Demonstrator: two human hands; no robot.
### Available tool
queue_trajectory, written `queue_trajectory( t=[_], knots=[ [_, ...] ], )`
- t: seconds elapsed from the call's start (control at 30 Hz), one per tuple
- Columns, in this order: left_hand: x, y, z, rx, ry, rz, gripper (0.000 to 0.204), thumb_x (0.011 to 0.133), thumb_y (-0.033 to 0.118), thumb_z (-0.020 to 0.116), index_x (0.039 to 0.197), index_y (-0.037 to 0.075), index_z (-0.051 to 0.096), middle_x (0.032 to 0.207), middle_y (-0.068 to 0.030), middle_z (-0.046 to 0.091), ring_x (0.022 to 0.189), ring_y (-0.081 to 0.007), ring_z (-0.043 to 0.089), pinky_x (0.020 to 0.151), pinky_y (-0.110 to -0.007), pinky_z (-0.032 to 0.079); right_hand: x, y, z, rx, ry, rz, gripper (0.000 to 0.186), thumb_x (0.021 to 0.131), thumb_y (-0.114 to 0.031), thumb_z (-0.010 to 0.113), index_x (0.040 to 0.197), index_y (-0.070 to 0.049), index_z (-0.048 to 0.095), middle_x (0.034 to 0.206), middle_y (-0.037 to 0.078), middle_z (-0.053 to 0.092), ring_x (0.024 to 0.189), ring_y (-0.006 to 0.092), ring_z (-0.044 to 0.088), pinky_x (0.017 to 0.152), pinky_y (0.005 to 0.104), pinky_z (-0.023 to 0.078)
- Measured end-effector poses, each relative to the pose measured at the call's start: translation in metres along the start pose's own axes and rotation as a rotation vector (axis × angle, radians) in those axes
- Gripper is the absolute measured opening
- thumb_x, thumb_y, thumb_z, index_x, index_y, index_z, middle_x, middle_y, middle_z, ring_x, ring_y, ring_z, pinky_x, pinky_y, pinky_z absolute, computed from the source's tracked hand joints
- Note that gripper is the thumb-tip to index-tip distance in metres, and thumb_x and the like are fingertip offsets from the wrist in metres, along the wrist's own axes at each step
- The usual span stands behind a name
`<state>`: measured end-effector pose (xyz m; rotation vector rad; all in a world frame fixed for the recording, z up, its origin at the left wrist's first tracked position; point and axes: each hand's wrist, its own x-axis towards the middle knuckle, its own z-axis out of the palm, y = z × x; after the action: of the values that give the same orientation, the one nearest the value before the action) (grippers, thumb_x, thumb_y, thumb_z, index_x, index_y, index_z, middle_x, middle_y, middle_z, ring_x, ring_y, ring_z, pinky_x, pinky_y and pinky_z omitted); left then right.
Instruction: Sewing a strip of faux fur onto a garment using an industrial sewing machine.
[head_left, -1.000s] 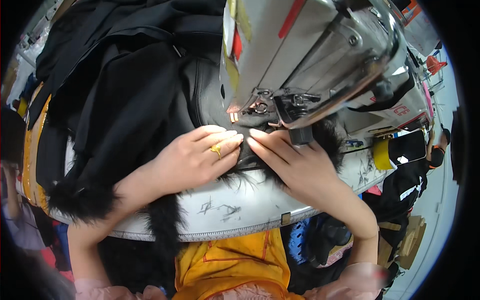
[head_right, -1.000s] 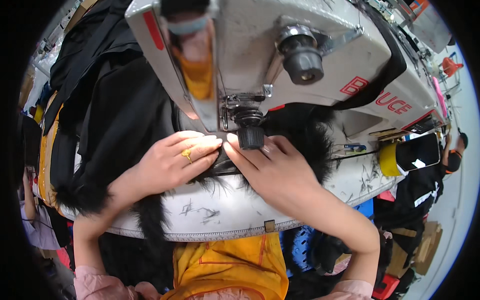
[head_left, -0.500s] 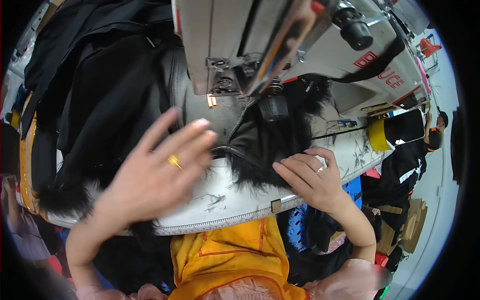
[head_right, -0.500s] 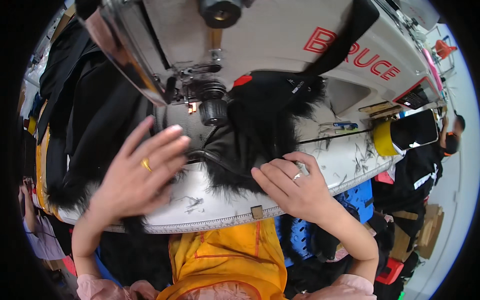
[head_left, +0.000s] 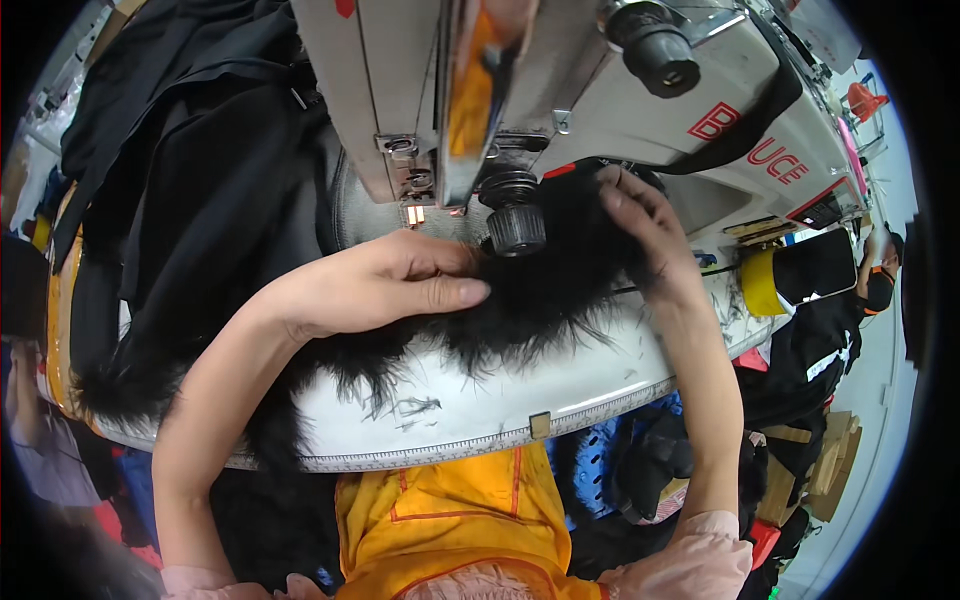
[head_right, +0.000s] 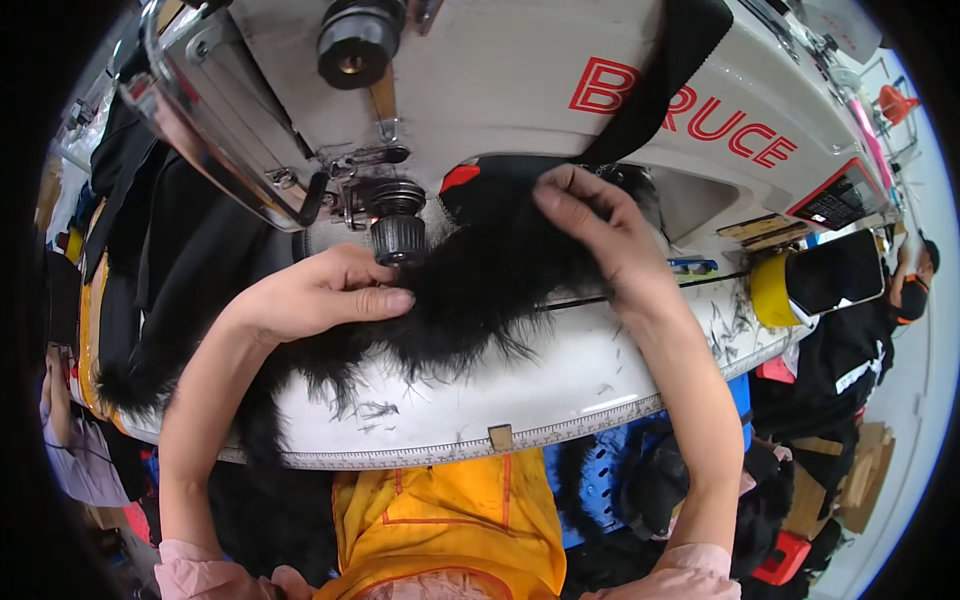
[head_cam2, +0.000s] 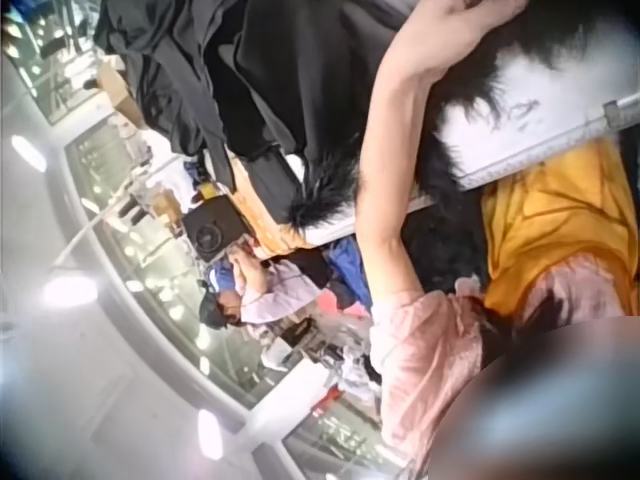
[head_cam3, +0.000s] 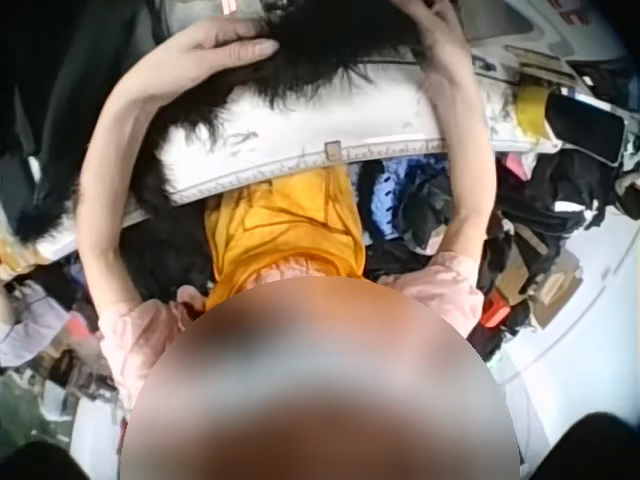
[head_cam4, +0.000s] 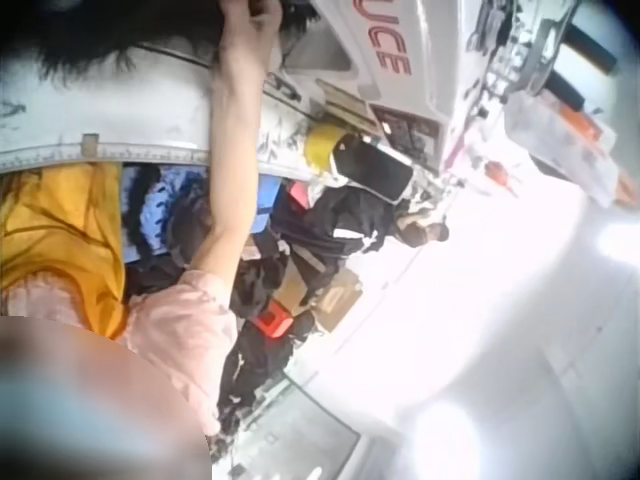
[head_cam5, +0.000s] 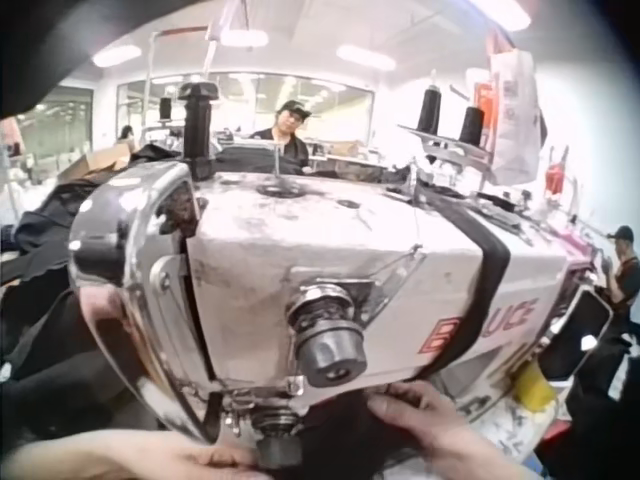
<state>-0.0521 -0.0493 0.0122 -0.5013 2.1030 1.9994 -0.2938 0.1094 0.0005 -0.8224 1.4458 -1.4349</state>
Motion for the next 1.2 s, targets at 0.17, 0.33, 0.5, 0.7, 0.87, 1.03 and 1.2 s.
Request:
queue_trajectory(
  t=[0.17,0.33,0.5,0.7,0.87,1.03,1.2],
  knots=[
    [0.002,0.000,0.001,-0.046,0.011,0.152,0.043,0.093,0.028,0.075,0.118,-0.005,0.064,0.102,-0.0048,0.067,0.095,-0.0096,0.057,0.085,-0.025,0.047,0.014,-0.005,-0.004,0.010,0.053,0.018,0.031,0.093,-0.024,0.075,0.113,-0.002,0.069,0.107,-0.001,0.068,0.104,0.0081,0.059,0.100,0.0241,0.040],
    [0.003,-0.006,-0.005,-0.105,-0.023,0.066,0.044,0.092,0.007,0.073,0.133,-0.002,0.058,0.115,-0.0002,0.065,0.104,-0.0073,0.055,0.093,-0.026,0.047,0.016,-0.001,-0.002,0.019,-0.048,-0.057,0.032,0.093,-0.025,0.075,0.113,-0.001,0.069,0.110,0.000,0.069,0.107,0.0092,0.058,0.101,0.0255,0.039],
    [0.005,-0.012,0.001,-0.307,0.038,0.188,0.037,0.095,0.009,0.067,0.128,-0.004,0.060,0.114,-0.0059,0.067,0.104,-0.0100,0.059,0.093,-0.025,0.049,-0.007,-0.004,0.011,-0.648,0.274,-0.401,0.025,0.091,-0.015,0.071,0.112,-0.001,0.070,0.107,0.006,0.071,0.104,0.0177,0.063,0.095,0.0270,0.043],
    [0.010,-0.016,0.006,-0.265,0.093,0.220,0.044,0.090,-0.005,0.062,0.133,-0.001,0.057,0.118,-0.0049,0.067,0.109,-0.0114,0.061,0.099,-0.027,0.048,-0.066,-0.005,0.062,-1.397,-0.061,-1.337,0.027,0.081,-0.019,0.066,0.107,-0.023,0.072,0.111,-0.002,0.068,0.087,0.0119,0.064,0.073,0.0281,0.048],
    [0.003,-0.015,0.011,-0.125,0.027,0.299,0.041,0.096,0.004,0.057,0.136,-0.005,0.051,0.123,-0.0117,0.064,0.120,-0.0166,0.057,0.105,-0.030,0.044,-0.049,-0.002,0.065,-1.539,-0.200,-0.977,0.020,0.075,-0.021,0.073,0.095,-0.018,0.071,0.098,-0.005,0.065,0.081,0.0107,0.065,0.070,0.0275,0.050],
    [-0.006,-0.021,0.015,-0.158,-0.057,0.319,0.044,0.097,0.007,0.057,0.138,-0.006,0.047,0.126,-0.0156,0.062,0.123,-0.0179,0.055,0.106,-0.032,0.043,-0.047,-0.015,0.065,-1.112,-0.115,-0.836,0.022,0.073,-0.017,0.080,0.092,-0.011,0.070,0.091,0.001,0.065,0.077,0.0172,0.067,0.063,0.0309,0.051],
    [-0.014,-0.027,0.041,0.763,0.200,0.657,0.032,0.085,0.014,0.065,0.114,0.001,0.060,0.101,-0.0113,0.064,0.106,-0.0258,0.062,0.101,-0.037,0.046,-0.069,-0.021,0.066,-1.207,-0.030,-0.825,0.053,0.073,-0.033,0.082,0.119,-0.012,0.066,0.108,0.005,0.065,0.100,0.0221,0.063,0.089,0.0356,0.046]
  ],
)
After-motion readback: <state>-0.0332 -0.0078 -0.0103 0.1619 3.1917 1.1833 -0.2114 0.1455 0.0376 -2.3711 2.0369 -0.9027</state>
